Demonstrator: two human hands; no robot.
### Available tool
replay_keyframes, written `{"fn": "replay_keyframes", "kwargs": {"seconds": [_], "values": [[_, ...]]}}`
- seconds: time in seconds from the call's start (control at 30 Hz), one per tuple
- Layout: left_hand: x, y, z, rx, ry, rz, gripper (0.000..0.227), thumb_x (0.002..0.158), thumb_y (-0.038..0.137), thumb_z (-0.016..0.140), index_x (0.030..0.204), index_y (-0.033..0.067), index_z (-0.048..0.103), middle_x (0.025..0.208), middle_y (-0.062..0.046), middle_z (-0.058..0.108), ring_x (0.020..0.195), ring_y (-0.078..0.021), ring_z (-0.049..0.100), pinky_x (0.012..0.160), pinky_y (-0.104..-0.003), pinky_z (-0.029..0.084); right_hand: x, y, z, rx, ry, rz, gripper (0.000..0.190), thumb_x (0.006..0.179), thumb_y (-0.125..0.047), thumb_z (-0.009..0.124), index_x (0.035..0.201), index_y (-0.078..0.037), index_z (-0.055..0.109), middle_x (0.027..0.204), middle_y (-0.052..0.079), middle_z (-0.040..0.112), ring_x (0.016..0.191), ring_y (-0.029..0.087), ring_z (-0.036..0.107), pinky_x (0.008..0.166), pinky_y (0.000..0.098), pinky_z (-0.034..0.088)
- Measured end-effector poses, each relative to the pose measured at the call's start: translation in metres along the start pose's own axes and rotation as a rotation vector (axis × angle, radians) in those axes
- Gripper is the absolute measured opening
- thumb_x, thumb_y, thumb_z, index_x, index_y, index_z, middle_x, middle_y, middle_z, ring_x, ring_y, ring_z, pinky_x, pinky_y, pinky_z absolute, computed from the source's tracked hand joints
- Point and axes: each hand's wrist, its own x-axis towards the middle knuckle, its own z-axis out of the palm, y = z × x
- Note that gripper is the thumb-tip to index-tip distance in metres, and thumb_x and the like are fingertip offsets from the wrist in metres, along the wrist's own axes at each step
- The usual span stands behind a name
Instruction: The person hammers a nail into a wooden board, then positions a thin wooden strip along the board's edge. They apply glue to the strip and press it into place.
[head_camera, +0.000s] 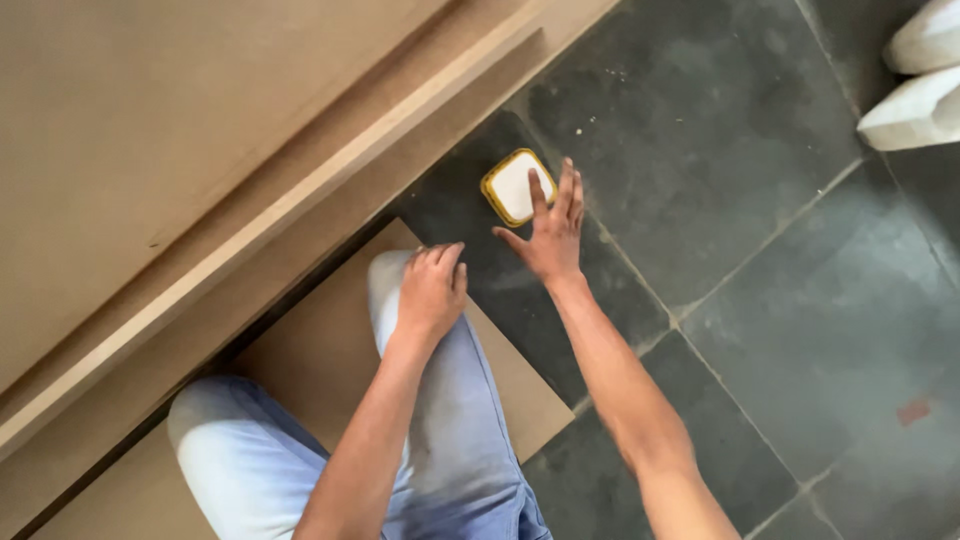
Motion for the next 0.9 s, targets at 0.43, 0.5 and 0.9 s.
{"fn": "replay_keyframes", "kwargs": {"seconds": [0.43,0.5,0.9], "values": [[-0.008,-0.007,0.009,0.003,-0.018,-0.026,0.031,0.093,0.014,0.065,0.121,0.0029,0.067,0.116,-0.016,0.071,0.112,-0.0371,0.063,0.110,-0.050,0.042,-0.004,-0.002,-0.011,0.172,-0.042,0.068,0.090,0.077,-0.044,0.090,0.149,-0.007,0.052,0.167,0.027,0.018,0.153,0.048,0.018,0.125,0.0581,0.022],[-0.007,-0.007,0.010,-0.001,0.007,-0.008,0.031,0.092,0.014,0.066,0.121,0.0027,0.067,0.115,-0.016,0.071,0.112,-0.0381,0.063,0.109,-0.050,0.042,-0.009,0.004,-0.002,0.367,0.022,0.160,0.083,0.079,-0.035,0.088,0.149,-0.007,0.054,0.169,0.025,0.021,0.155,0.044,0.022,0.127,0.0534,0.025],[-0.005,-0.007,0.006,-0.019,0.002,-0.018,0.030,0.092,0.013,0.066,0.121,0.0023,0.067,0.116,-0.016,0.070,0.110,-0.0383,0.063,0.110,-0.051,0.042,-0.054,0.029,0.032,0.894,-0.007,0.484,0.063,0.080,-0.011,0.065,0.142,-0.005,0.057,0.168,0.015,0.028,0.152,0.033,0.036,0.113,0.0452,0.045]]}}
